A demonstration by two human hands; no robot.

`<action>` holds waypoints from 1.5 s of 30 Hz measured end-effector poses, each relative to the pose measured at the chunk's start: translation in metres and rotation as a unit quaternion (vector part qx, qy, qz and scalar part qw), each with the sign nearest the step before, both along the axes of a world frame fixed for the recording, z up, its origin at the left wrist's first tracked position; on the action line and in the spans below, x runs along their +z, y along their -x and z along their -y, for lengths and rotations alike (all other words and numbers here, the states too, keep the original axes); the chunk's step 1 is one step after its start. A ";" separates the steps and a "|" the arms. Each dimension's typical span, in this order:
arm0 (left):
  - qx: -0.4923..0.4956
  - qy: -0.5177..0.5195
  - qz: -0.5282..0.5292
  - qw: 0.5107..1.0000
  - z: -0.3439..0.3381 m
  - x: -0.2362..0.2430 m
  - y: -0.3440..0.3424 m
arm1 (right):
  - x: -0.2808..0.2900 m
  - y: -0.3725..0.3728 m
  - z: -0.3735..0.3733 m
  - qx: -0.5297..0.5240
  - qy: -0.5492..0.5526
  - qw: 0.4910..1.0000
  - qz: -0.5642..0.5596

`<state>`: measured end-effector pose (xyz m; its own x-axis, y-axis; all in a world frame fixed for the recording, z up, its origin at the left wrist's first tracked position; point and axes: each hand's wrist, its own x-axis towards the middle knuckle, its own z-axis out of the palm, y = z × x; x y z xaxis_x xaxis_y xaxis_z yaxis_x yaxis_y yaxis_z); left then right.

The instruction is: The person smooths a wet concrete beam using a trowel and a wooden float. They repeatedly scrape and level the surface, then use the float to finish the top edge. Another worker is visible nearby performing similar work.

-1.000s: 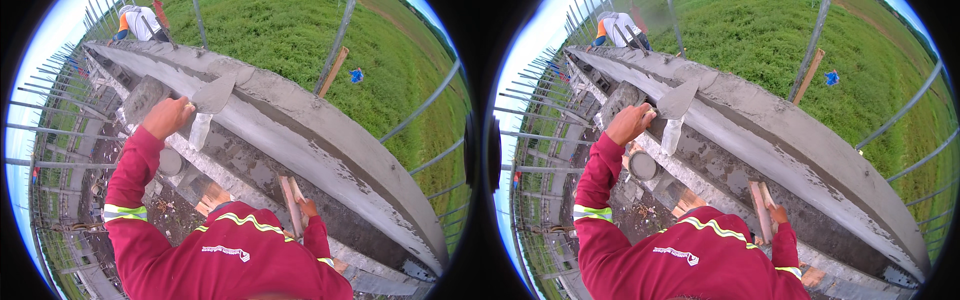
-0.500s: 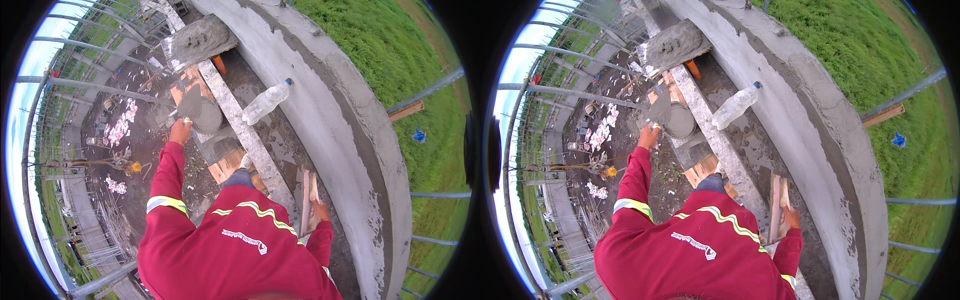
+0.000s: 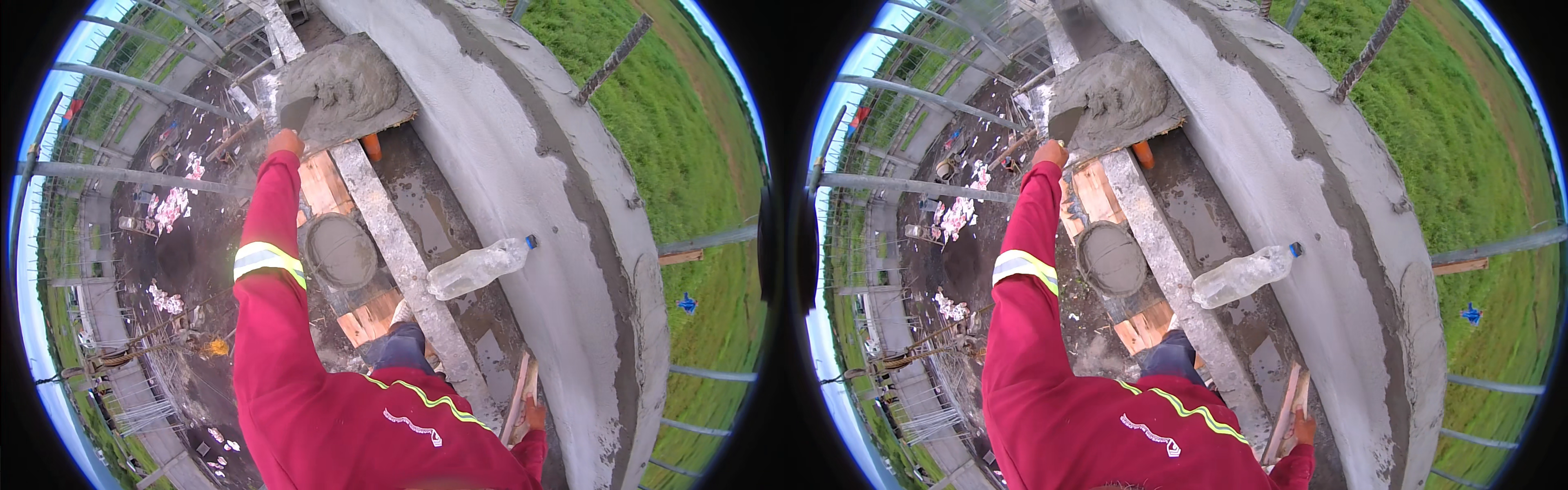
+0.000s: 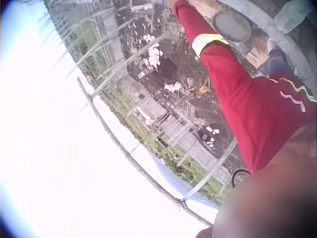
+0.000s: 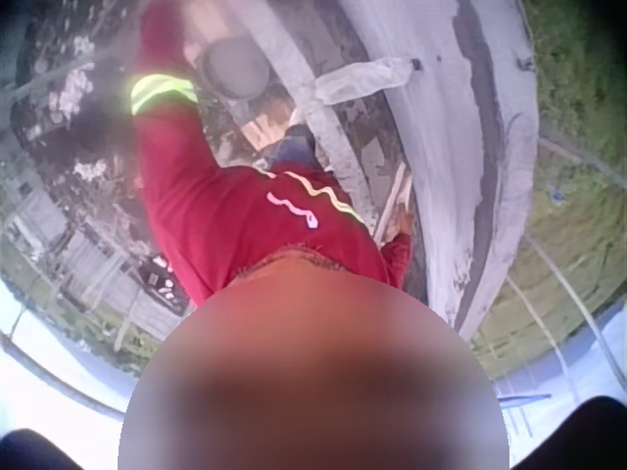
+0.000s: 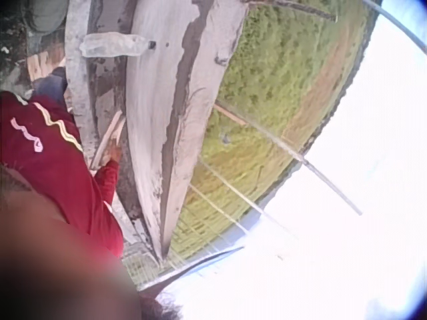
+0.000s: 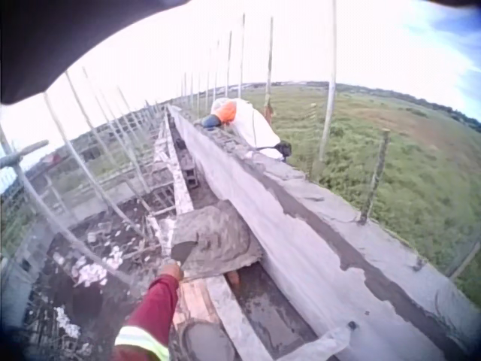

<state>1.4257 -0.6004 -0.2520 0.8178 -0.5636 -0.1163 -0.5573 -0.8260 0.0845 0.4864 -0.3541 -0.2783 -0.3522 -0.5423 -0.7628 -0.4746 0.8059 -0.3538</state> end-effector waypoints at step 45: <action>-0.192 0.161 -0.723 0.644 -0.123 0.263 0.260 | -0.038 0.002 -0.019 0.039 0.030 0.998 0.036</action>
